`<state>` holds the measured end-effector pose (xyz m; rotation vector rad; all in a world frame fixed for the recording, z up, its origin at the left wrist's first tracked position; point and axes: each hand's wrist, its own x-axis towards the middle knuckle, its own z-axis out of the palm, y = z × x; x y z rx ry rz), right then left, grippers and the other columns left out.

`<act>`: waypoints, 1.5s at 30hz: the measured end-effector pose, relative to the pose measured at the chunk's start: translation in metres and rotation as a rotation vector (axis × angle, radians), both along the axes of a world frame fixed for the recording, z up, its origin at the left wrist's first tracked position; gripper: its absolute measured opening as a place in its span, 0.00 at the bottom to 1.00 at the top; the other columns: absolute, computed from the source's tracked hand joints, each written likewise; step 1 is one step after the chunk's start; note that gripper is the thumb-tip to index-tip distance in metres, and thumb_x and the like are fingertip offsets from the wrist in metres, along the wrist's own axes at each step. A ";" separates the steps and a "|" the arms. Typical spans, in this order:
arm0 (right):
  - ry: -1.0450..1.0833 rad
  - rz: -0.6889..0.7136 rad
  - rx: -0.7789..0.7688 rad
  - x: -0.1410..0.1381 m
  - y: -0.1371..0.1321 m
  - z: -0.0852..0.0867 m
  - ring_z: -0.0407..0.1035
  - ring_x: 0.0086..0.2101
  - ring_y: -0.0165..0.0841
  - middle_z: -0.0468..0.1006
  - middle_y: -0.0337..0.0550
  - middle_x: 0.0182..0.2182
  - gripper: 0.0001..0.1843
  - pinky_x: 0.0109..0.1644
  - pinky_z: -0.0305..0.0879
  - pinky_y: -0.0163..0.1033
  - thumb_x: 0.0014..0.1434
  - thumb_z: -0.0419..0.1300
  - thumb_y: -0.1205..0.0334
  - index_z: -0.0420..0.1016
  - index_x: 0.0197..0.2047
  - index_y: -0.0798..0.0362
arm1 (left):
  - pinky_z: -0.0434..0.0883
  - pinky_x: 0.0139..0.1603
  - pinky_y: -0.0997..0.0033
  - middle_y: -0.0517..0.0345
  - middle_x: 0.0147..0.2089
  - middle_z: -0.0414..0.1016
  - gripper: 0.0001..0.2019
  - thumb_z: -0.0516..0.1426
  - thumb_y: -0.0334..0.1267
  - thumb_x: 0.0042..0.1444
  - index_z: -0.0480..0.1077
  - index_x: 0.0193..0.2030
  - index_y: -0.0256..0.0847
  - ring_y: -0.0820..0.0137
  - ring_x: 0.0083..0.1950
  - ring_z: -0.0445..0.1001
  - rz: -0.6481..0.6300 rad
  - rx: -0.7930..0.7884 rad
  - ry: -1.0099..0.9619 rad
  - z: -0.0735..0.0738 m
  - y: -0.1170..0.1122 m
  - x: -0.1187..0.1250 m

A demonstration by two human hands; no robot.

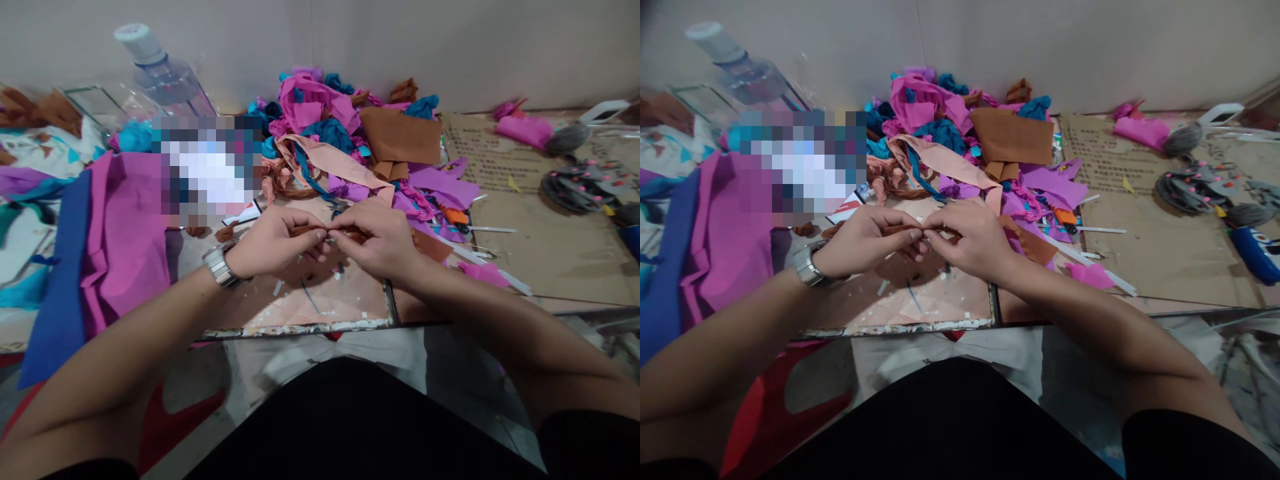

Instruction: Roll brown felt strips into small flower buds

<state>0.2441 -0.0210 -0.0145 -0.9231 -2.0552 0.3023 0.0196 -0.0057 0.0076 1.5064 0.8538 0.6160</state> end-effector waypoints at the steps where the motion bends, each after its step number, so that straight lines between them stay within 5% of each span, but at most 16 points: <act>1: -0.016 0.005 0.014 0.000 0.000 -0.001 0.77 0.38 0.36 0.86 0.41 0.35 0.05 0.48 0.66 0.45 0.65 0.64 0.62 0.83 0.41 0.48 | 0.85 0.40 0.67 0.48 0.35 0.86 0.13 0.65 0.45 0.63 0.81 0.42 0.35 0.66 0.35 0.86 0.000 -0.009 0.001 0.000 0.000 0.000; 14: -0.119 0.106 0.093 0.006 0.003 -0.004 0.78 0.40 0.37 0.86 0.41 0.38 0.06 0.53 0.64 0.49 0.68 0.63 0.59 0.82 0.43 0.46 | 0.82 0.30 0.74 0.48 0.33 0.85 0.09 0.63 0.41 0.64 0.79 0.39 0.36 0.67 0.30 0.85 -0.100 -0.263 -0.011 0.007 0.004 -0.004; 26: -0.132 0.100 0.080 0.005 0.002 -0.004 0.78 0.41 0.37 0.86 0.40 0.39 0.06 0.54 0.63 0.49 0.68 0.62 0.61 0.82 0.43 0.46 | 0.84 0.33 0.69 0.44 0.35 0.85 0.19 0.61 0.53 0.66 0.80 0.38 0.36 0.65 0.32 0.85 -0.141 -0.175 0.009 0.009 0.005 -0.007; 33: -0.142 0.097 0.062 0.004 0.000 0.000 0.78 0.41 0.38 0.87 0.40 0.39 0.06 0.54 0.62 0.49 0.69 0.62 0.61 0.82 0.43 0.47 | 0.80 0.29 0.75 0.48 0.33 0.84 0.15 0.65 0.48 0.64 0.78 0.36 0.36 0.71 0.28 0.82 -0.109 -0.217 0.022 0.006 0.005 -0.005; 38: -0.163 0.090 0.017 0.003 0.000 0.001 0.77 0.42 0.38 0.86 0.42 0.39 0.06 0.55 0.61 0.49 0.69 0.61 0.61 0.81 0.43 0.48 | 0.79 0.29 0.74 0.50 0.31 0.83 0.17 0.64 0.51 0.64 0.77 0.36 0.36 0.70 0.27 0.81 -0.121 -0.101 0.075 0.007 0.005 -0.005; 45: -0.197 0.065 -0.041 0.000 0.001 0.003 0.75 0.43 0.40 0.84 0.45 0.40 0.05 0.52 0.60 0.47 0.69 0.59 0.62 0.77 0.43 0.51 | 0.73 0.35 0.75 0.56 0.32 0.83 0.14 0.59 0.46 0.69 0.78 0.38 0.38 0.72 0.32 0.80 -0.086 0.376 0.253 0.003 0.004 -0.007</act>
